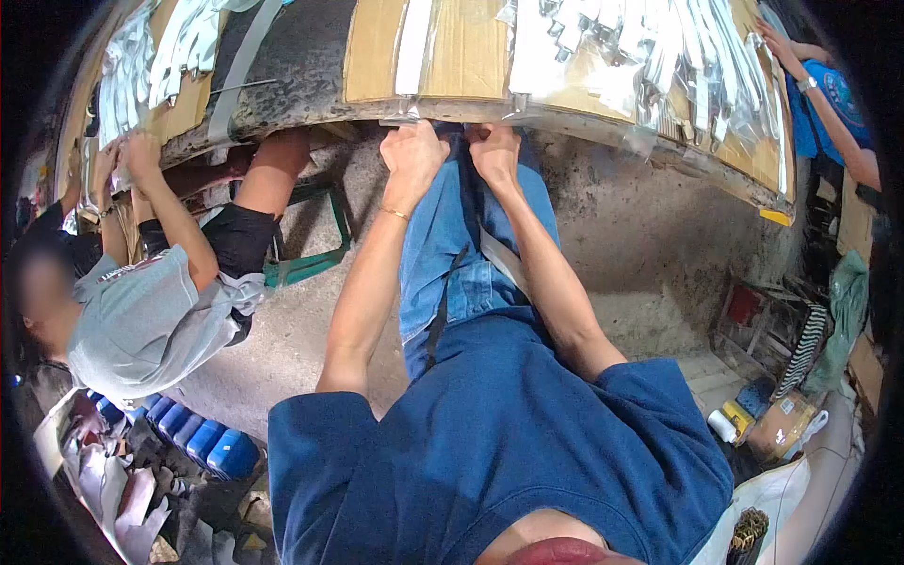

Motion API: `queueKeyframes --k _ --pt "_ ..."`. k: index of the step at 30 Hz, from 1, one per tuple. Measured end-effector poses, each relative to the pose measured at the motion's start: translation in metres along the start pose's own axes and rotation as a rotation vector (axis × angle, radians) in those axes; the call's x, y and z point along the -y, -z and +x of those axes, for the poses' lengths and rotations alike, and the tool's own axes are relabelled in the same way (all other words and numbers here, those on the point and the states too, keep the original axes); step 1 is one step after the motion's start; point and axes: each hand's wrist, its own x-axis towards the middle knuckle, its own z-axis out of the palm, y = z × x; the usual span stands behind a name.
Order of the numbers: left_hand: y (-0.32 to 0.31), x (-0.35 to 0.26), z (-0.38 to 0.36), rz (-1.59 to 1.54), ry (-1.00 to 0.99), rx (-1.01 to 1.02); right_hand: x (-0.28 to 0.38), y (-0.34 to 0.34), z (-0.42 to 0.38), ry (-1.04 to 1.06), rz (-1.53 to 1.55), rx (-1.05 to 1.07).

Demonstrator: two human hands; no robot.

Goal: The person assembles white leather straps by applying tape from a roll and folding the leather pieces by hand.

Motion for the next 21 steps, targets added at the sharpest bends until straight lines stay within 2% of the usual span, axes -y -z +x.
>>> queueKeyframes --k 2,5,9,11,21 --pt "-0.006 0.005 -0.003 -0.017 -0.05 -0.076 -0.006 -0.003 0.0 0.027 0.136 -0.104" --pt "0.002 0.003 0.0 -0.028 -0.049 -0.17 0.012 0.013 0.006 0.093 0.185 -0.076" --pt "-0.003 0.005 -0.005 -0.066 -0.064 -0.138 -0.005 0.006 0.003 0.014 0.228 -0.038" --pt "-0.006 0.004 -0.007 -0.049 -0.053 -0.168 -0.001 0.008 -0.001 0.081 0.155 -0.077" --pt "-0.01 0.002 -0.008 -0.078 -0.08 -0.211 -0.008 0.003 -0.003 0.079 0.147 -0.095"
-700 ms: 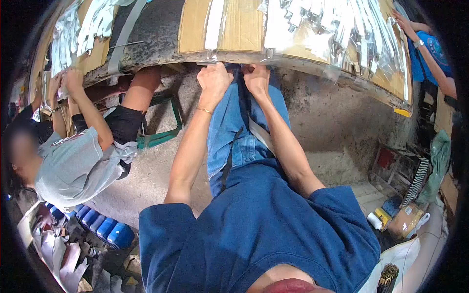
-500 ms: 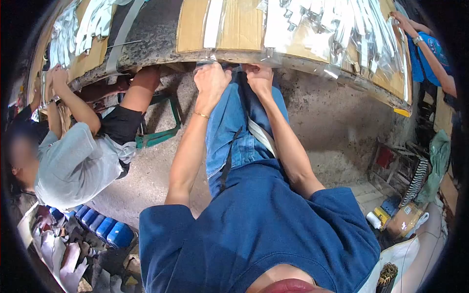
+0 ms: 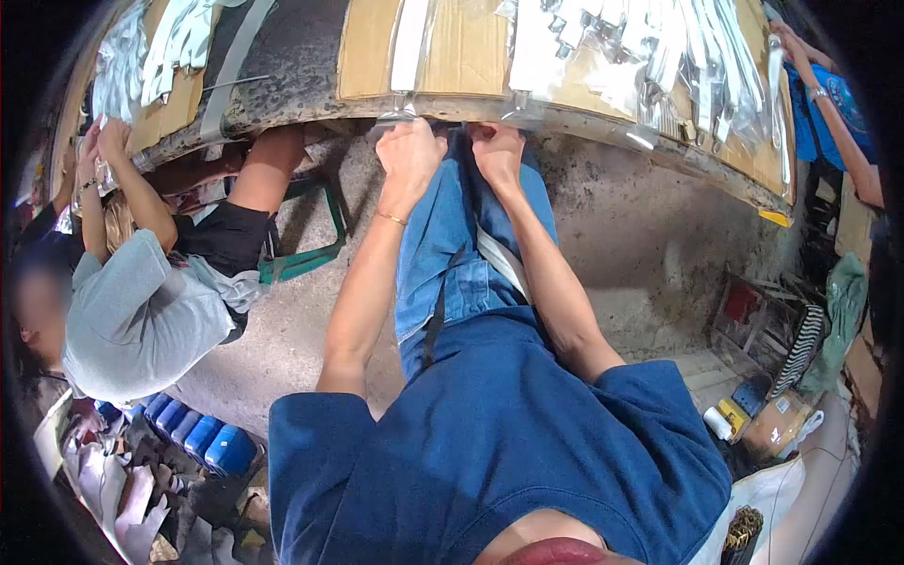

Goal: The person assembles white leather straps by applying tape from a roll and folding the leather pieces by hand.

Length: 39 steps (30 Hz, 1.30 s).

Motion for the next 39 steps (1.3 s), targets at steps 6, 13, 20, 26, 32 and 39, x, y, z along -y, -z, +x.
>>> queueKeyframes --k 6,13,20,26,32,39 --pt "0.0 0.001 -0.002 0.011 -0.006 0.094 -0.003 -0.002 -0.003 0.11 -0.088 -0.037" --pt "0.005 0.013 0.002 -0.098 -0.1 0.197 -0.005 0.002 -0.002 -0.018 0.166 0.042" --pt "-0.006 0.018 0.033 -0.22 0.051 0.554 -0.002 0.002 0.0 -0.105 0.16 0.033" --pt "0.003 0.004 0.023 -0.108 0.13 0.495 -0.004 0.004 -0.003 -0.001 0.053 0.0" --pt "-0.004 0.007 0.026 -0.11 0.151 0.508 0.009 0.007 -0.002 -0.073 0.036 0.046" --pt "-0.002 0.006 0.03 -0.074 0.162 0.522 0.001 0.0 0.0 -0.011 -0.009 0.021"
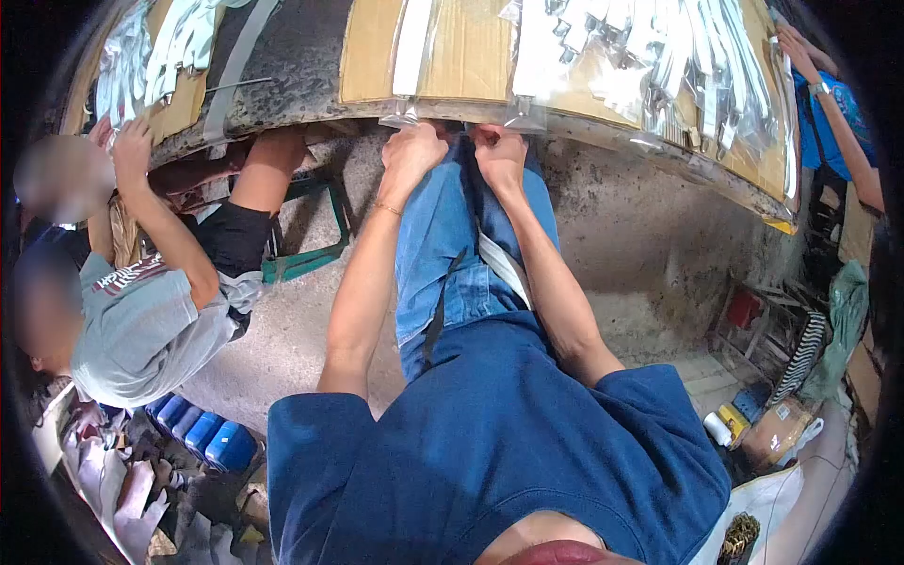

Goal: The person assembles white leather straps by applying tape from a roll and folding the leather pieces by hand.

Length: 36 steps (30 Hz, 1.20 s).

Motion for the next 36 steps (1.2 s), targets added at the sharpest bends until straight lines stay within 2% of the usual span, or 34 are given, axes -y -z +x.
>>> queueKeyframes --k 3,5,9,11,14,15,17,19,21,23,25,27,28,29,32,36 --pt "-0.003 -0.006 -0.003 -0.04 0.038 -0.021 0.005 0.001 -0.002 -0.015 -0.058 0.033" --pt "-0.002 -0.011 -0.006 0.072 0.092 -0.067 -0.005 -0.005 0.0 0.087 -0.336 0.001" --pt "-0.016 0.018 0.001 0.005 0.137 -0.118 -0.018 -0.002 0.002 0.058 -0.095 -0.029" --pt "-0.016 0.031 -0.026 0.055 -0.05 -0.145 -0.01 0.009 -0.006 0.053 -0.117 0.099" --pt "0.009 0.033 -0.083 -0.094 -0.138 -0.036 0.007 0.047 -0.023 -0.018 -0.002 0.427" --pt "0.025 0.032 -0.103 -0.125 -0.167 -0.019 0.013 0.058 -0.03 -0.009 0.0 0.426" --pt "0.075 0.038 -0.128 -0.268 -0.399 -0.004 0.023 0.076 -0.042 -0.273 0.118 0.604" --pt "0.14 0.033 -0.124 -0.249 -0.446 -0.071 0.015 0.076 -0.047 -0.213 0.117 0.593" --pt "0.178 0.048 -0.061 -0.04 -0.54 -0.128 0.008 0.07 -0.047 -0.126 0.129 0.572" --pt "0.209 0.045 0.011 0.172 -0.51 0.049 -0.001 0.065 -0.043 -0.082 0.229 0.579" --pt "0.228 0.02 0.039 0.295 -0.276 0.21 -0.005 0.065 -0.041 -0.061 0.243 0.582" --pt "0.23 0.005 0.047 0.41 -0.182 0.179 -0.006 0.066 -0.041 -0.099 0.258 0.546" --pt "0.225 0.007 0.06 0.39 -0.237 0.199 0.0 0.072 -0.04 -0.116 0.203 0.558" --pt "0.217 0.012 0.071 0.47 -0.218 0.121 -0.012 0.068 -0.043 -0.043 0.237 0.514" --pt "0.211 0.006 0.067 0.52 -0.135 0.067 -0.007 0.072 -0.043 -0.014 0.242 0.503" --pt "0.207 -0.005 0.054 0.561 -0.063 -0.015 -0.003 0.071 -0.042 0.017 0.231 0.564"
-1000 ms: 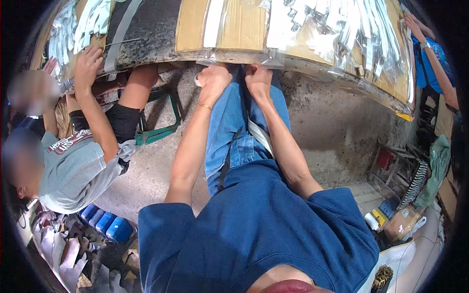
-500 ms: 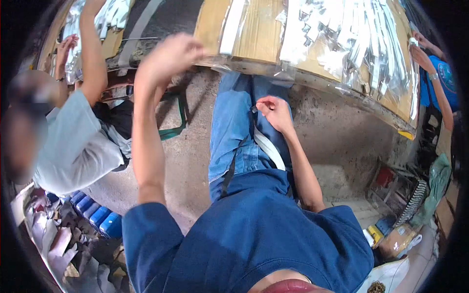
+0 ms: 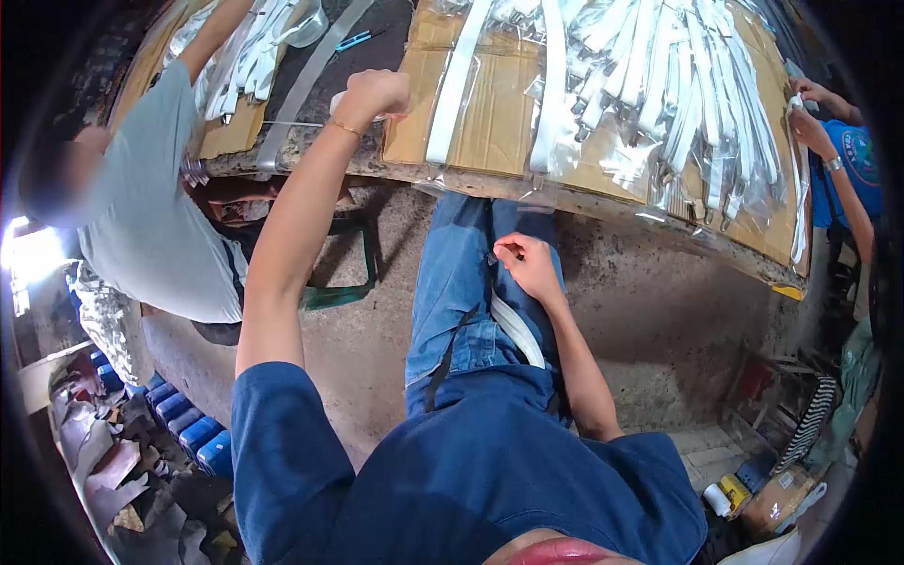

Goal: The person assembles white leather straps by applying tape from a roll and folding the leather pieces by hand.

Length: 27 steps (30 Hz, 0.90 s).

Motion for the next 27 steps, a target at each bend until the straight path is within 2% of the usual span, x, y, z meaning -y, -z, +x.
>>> queueKeyframes --k 8,10,13,23,27 --pt "0.008 -0.006 -0.014 0.013 0.073 0.029 0.008 0.002 -0.005 0.059 0.0 -0.037" --pt "-0.011 -0.004 -0.013 0.153 -0.017 -0.356 0.015 0.003 -0.007 0.04 -0.056 -0.017" --pt "-0.016 -0.004 -0.013 0.132 -0.012 -0.396 0.014 0.001 -0.006 0.031 -0.05 -0.01" --pt "-0.013 0.027 -0.016 0.144 -0.024 -0.346 0.015 0.004 -0.007 0.013 -0.054 -0.002" --pt "-0.005 0.035 -0.018 -0.007 -0.045 -0.202 0.013 0.001 -0.005 0.04 -0.054 -0.006"
